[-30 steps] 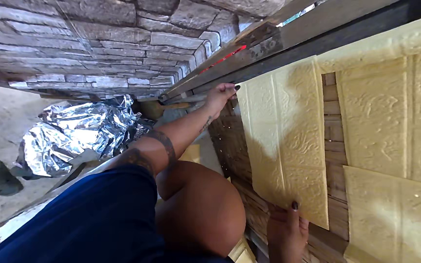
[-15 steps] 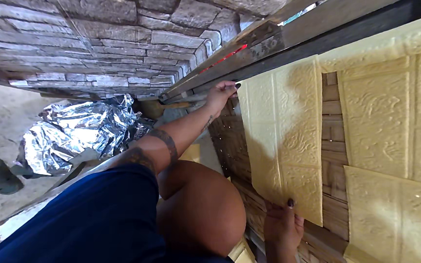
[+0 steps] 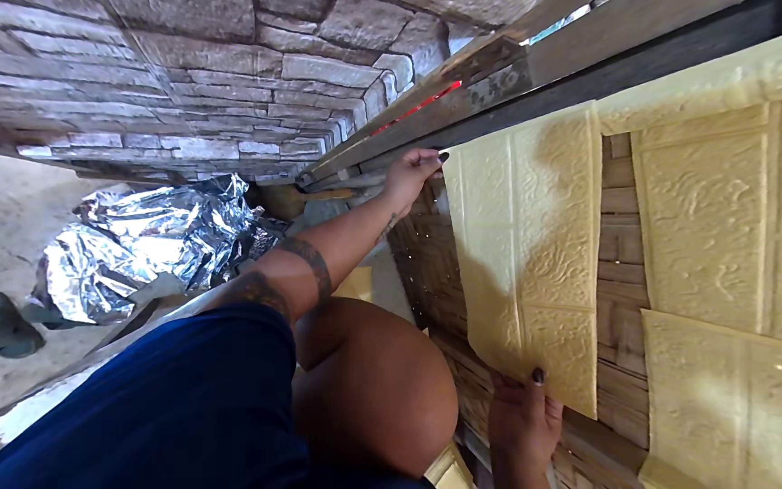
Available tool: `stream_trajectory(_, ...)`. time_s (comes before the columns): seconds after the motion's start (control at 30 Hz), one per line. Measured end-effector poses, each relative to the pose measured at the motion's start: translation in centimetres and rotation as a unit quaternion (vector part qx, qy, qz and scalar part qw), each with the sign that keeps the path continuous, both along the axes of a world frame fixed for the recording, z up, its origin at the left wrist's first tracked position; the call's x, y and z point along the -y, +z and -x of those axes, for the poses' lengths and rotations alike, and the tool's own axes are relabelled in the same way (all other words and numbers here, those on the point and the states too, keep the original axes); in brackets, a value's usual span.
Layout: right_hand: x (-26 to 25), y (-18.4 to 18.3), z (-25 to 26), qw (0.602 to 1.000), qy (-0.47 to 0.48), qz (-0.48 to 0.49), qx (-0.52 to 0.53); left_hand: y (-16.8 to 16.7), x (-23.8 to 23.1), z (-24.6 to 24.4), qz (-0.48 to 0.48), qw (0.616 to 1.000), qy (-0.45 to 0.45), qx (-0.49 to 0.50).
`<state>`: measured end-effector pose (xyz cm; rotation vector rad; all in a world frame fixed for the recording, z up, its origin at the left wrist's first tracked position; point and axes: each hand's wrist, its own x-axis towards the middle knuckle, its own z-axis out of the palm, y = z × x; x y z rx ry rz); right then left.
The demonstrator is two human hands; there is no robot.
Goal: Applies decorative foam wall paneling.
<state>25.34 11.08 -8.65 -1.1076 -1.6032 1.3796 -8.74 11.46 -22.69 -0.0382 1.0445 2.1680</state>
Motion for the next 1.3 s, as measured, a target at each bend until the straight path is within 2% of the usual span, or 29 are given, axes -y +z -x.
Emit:
stream_trajectory(0.6,-0.1,0.0,0.0,1.0,0.009,-0.001,-0.005,0.1,0.0,0.2,0.008,1.0,-0.011,0.002)
stream_trajectory(0.97,-0.1,-0.1,0.0,1.0,0.002,-0.001,-0.005,-1.2,0.9,0.1,0.037,0.997,-0.017,0.065)
stream_trajectory(1.17,-0.2,-0.1,0.0,1.0,0.002,0.002,-0.009,0.2,1.0,-0.3,-0.005,0.995,-0.072,0.074)
stream_trajectory(1.3,-0.2,0.0,-0.1,1.0,0.003,0.008,-0.007,0.4,0.7,-0.9,-0.037,0.991,-0.069,0.107)
